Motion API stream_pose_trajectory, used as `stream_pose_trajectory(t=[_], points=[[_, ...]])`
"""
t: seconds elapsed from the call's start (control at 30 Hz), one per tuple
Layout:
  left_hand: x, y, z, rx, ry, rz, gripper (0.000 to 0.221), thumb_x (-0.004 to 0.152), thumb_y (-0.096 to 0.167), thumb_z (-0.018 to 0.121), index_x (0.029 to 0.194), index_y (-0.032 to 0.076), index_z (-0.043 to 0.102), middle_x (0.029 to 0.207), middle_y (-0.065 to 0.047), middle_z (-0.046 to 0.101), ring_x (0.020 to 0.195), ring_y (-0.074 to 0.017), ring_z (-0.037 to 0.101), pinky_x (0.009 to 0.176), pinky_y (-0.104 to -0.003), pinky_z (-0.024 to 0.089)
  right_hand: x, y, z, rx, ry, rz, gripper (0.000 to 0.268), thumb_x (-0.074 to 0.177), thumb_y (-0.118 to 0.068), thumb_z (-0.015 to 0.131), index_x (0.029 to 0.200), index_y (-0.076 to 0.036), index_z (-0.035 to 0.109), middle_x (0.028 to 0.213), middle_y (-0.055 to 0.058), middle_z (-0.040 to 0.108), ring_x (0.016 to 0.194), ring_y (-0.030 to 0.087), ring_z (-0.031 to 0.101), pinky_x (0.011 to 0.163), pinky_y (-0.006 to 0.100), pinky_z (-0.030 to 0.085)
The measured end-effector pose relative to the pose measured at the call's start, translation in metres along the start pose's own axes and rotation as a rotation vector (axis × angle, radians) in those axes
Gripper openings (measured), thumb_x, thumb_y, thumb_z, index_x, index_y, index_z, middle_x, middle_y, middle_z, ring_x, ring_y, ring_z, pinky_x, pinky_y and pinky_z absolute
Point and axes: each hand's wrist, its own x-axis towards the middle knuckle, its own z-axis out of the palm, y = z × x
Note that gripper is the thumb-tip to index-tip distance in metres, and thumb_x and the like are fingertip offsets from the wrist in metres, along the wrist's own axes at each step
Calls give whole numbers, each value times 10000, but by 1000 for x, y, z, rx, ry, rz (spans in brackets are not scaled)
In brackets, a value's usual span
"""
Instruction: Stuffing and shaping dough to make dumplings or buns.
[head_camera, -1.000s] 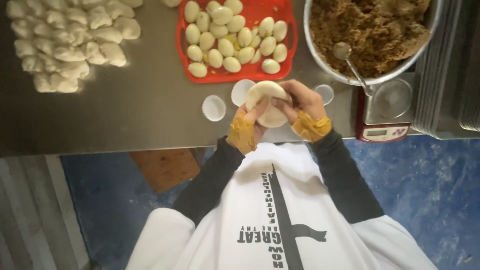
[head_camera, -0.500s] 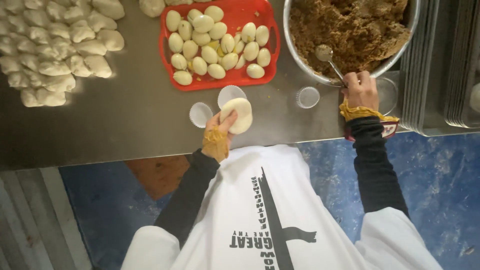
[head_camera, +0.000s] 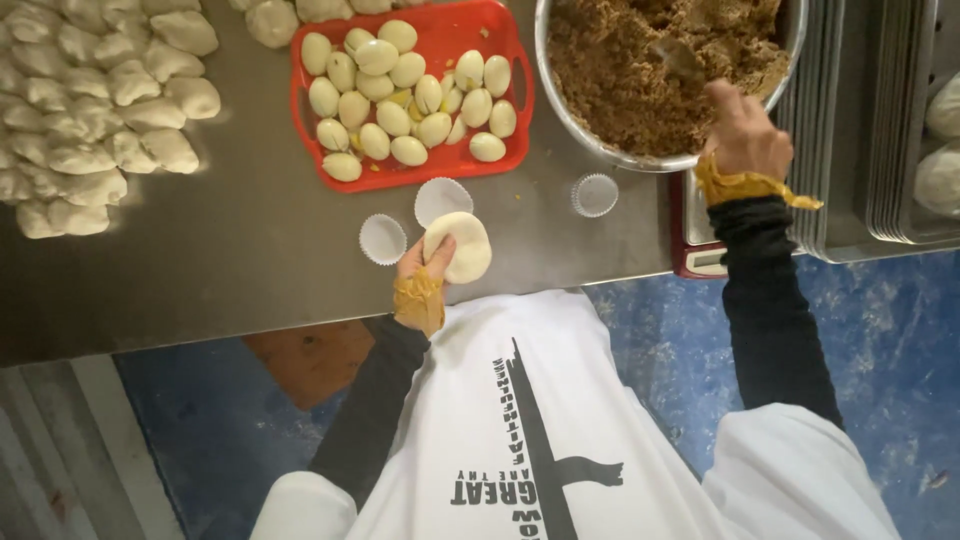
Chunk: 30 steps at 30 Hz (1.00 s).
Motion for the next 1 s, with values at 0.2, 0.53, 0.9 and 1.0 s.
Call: stream_pose_trajectory(t=[0.2,0.53,0.9,1.0], points=[[2,6,-3,-176,-4,-131,380,959,195,694,1269,-16,628,1152,-83,697,1015,-179,696,871,-344,592,9,0,9,-298,-6,-11,236,1092,-101,686,1316,-175,681,837,65,696,562,188,639,446,318,527],[7,0,-12,-325,-10,-72,375,949,117,717,1276,-21,597,1203,-106,678,1091,-205,681,966,-370,573,12,-34,9,-91,-109,17,286,994,-72,652,1263,-163,690,833,107,685,712,298,685,611,429,546],[7,4,-22,-385,4,-65,381,940,53,697,1298,-19,589,1222,-106,672,1106,-207,677,979,-370,573,12,-20,14,478,-263,386,246,986,-98,604,1166,-152,763,1024,64,755,800,208,684,733,334,579],[10,2,-25,-376,-3,-30,381,945,50,700,1302,-24,588,1223,-107,671,1108,-208,673,982,-368,570,8,-28,9,463,-91,243,253,988,-46,629,1195,-112,759,1093,75,769,869,194,694,792,333,561]])
